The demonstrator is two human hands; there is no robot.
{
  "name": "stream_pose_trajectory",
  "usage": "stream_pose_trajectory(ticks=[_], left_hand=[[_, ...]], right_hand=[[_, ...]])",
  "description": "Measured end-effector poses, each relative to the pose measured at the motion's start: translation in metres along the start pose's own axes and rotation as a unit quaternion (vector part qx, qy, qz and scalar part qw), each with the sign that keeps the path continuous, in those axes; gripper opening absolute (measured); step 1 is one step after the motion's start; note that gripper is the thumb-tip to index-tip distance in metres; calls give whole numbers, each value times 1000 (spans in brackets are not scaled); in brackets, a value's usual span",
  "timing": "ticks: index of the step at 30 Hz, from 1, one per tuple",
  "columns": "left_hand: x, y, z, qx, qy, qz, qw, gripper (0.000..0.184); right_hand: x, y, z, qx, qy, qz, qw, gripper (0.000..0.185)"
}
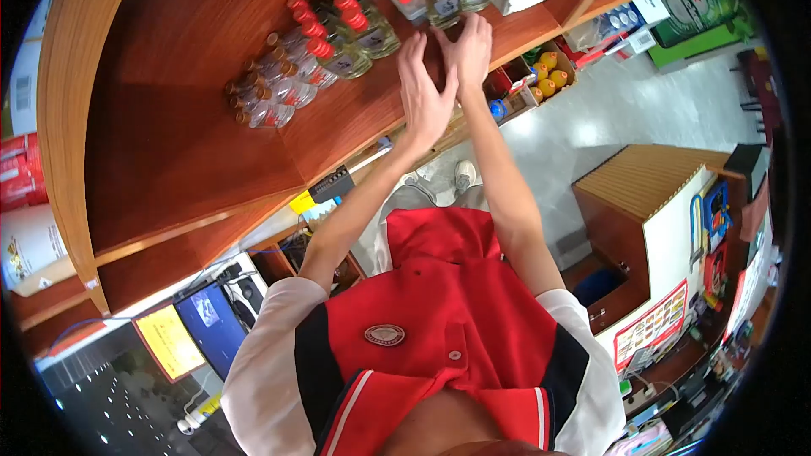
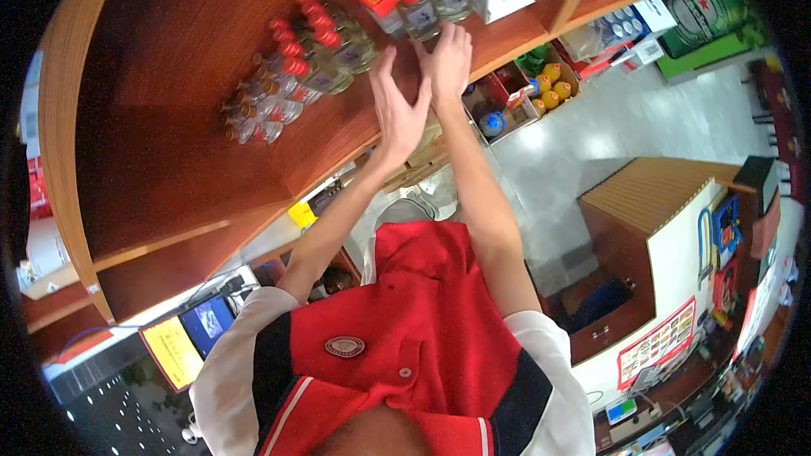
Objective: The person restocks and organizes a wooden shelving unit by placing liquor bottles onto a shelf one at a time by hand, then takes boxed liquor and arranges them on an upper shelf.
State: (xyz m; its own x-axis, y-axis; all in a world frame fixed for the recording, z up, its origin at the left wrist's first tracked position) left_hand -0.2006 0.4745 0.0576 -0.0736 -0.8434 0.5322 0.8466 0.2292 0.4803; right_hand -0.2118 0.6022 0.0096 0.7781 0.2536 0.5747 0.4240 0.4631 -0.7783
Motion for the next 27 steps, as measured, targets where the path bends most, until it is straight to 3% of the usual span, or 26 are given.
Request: stream_pose_trajectory(ticks=[9,11,14,16,19,20,21,22,23,24,25,26,27], left_hand=[[86,-9,-112,104,-103,25,989,44],[103,-2,-137,86,-101,1,991,39],[144,6,-165,99,-69,4,993,28],[167,2,-183,82,-105,-51,990,19],[236,-5,-208,74,-35,29,996,17],[259,-21,-224,110,11,40,993,15],[284,-38,-241,147,57,50,986,13],[319,-47,-247,203,109,51,972,10],[354,-66,-260,238,131,112,956,9],[392,-81,-266,278,183,152,931,9],[430,-105,-270,281,240,164,915,10],[471,-127,-271,285,266,195,900,11],[508,-156,-276,273,293,240,884,10]], right_hand=[[3,-3,-1,8,32,-14,999,56],[8,-12,-4,-21,26,5,999,55],[-10,5,1,21,35,-3,999,63],[0,-5,-8,41,44,31,998,66],[9,-3,-47,40,33,30,998,59],[12,-4,-73,46,21,35,998,51],[4,-3,-101,59,38,223,972,40],[15,-18,-141,154,0,45,987,32],[-9,14,-166,60,-143,318,935,34],[8,-31,-213,176,-144,96,969,35],[20,-80,-262,215,-179,113,953,43],[1,-61,-293,208,-269,77,937,36],[2,-98,-328,334,-278,137,890,32]])
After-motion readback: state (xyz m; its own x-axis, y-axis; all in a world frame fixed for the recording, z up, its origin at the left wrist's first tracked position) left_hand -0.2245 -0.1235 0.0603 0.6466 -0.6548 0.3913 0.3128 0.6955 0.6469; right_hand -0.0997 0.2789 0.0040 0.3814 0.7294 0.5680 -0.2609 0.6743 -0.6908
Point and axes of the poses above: each hand's wrist, its own z-axis towards the middle knuckle, its own x-axis out of the back of the hand, y = z × x, the point moved 3 cm from there along z, towards the middle knuckle, and after that the axes turned 9 degrees about -x, right-handed, at the moved point
